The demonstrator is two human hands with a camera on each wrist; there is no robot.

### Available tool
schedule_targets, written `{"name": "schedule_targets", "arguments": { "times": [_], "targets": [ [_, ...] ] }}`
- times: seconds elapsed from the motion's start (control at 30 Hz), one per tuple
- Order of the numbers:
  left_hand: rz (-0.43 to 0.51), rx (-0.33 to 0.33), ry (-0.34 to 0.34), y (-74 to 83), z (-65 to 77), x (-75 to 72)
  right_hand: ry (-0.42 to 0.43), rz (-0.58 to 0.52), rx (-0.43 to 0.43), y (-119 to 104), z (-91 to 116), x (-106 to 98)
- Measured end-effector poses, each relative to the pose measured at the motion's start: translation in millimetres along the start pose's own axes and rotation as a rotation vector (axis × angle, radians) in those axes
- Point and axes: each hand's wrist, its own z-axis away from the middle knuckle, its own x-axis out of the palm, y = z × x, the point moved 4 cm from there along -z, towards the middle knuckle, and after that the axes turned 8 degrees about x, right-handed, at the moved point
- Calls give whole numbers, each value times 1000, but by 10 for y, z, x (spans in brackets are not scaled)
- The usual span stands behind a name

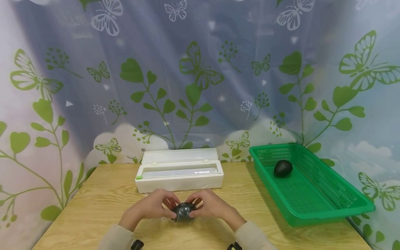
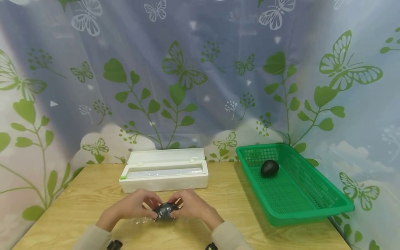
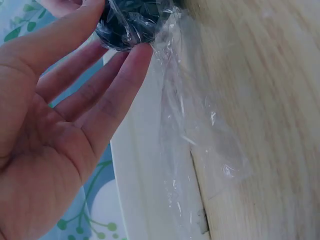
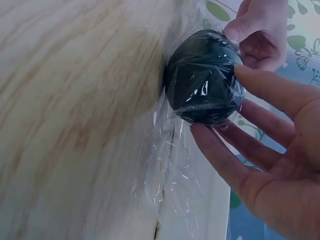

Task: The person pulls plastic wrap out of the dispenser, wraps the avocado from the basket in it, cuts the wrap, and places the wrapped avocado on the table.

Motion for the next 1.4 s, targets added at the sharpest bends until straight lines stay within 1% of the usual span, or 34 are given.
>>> {"name": "schedule_targets", "arguments": {
  "times": [0.1, 0.27, 0.43, 0.57, 0.63, 0.87, 1.0, 1.13, 1.23, 1.4],
  "targets": [
    [-30, -5, -10, -15, -14, 14, -18, 3, 2, -8, 6, -1],
    [-66, 20, -11, -6, -35, 45, -45, 40, 3, -12, 16, -6],
    [-43, 43, -23, -3, -49, 100, -82, 68, -13, 19, 31, -44],
    [-12, 47, -33, -29, -52, 141, -124, 52, -7, 68, 49, -82],
    [-13, 43, -32, -26, -49, 142, -130, 33, -1, 89, 49, -93],
    [-6, 23, 22, 52, -58, 99, -107, 20, 1, 113, 25, -90],
    [13, -1, 33, 47, -73, 126, -108, 34, 1, 141, 14, -80],
    [22, -16, 38, 24, -84, 154, -101, 79, 8, 164, 21, -96],
    [9, -18, 36, 6, -92, 167, -61, 111, 15, 149, 31, -130],
    [-38, -18, 34, -29, -109, 173, 46, 163, -40, 30, 36, -160]
  ]
}}
